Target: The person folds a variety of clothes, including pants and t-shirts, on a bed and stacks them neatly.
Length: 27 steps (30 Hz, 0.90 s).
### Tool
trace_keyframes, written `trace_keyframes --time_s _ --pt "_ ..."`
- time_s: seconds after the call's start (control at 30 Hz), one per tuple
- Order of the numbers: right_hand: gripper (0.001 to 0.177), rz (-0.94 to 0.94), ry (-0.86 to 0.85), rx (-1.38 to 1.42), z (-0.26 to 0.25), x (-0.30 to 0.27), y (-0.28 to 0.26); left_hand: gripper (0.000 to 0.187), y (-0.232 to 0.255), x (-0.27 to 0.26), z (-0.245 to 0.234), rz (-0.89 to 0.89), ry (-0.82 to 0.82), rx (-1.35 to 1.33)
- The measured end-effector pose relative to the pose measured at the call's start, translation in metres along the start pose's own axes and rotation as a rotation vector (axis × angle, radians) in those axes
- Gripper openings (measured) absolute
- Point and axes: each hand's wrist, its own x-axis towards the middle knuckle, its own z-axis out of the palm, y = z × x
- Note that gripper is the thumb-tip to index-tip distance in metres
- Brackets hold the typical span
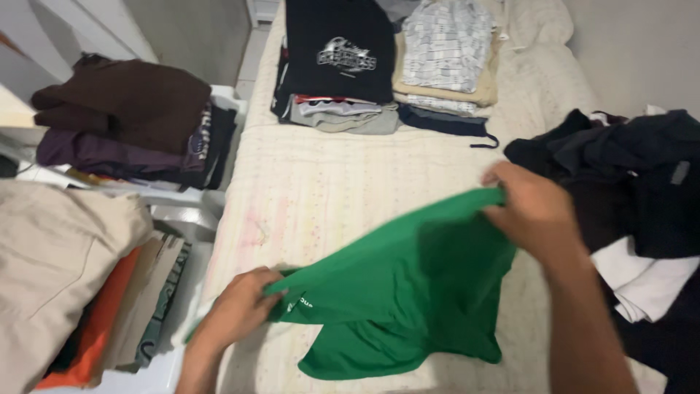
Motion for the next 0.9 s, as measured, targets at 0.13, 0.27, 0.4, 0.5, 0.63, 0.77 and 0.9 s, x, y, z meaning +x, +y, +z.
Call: trace_keyframes --time_s 0.13,0.27,0.4,0.5,0.63,0.77,0.9 --pt "0.023 0.139 -0.151 -0.213 -0.026 -0.037 0.031 0.026 -0.047 -0.002 0.005 0.033 0.207 -0.803" --pt "0.029 0.367 -0.263 0.263 -0.048 -0.091 0.061 0.013 -0.045 -0.004 -0.030 0.140 0.095 -1.331" --pt "0.042 0.255 -0.094 0.431 -0.063 -0.083 0.082 0.027 0.001 0.030 -0.106 0.144 0.329 -0.563" --pt "0.038 -0.027 0.163 0.423 -0.040 -0.013 0.091 0.031 0.038 0.123 -0.137 0.353 0.621 -0.108" --pt "0.076 0.230 0.393 -0.048 0.049 0.060 0.095 0.066 0.049 0.188 -0.109 0.473 1.028 0.532" --pt "0.108 0.415 0.200 -0.058 0.120 0.020 0.112 0.058 0.004 0.163 -0.045 0.195 0.880 0.572" --pt "0.091 0.804 -0.047 -0.007 0.163 -0.034 0.107 0.078 -0.033 0.113 0.016 -0.537 0.178 0.352"
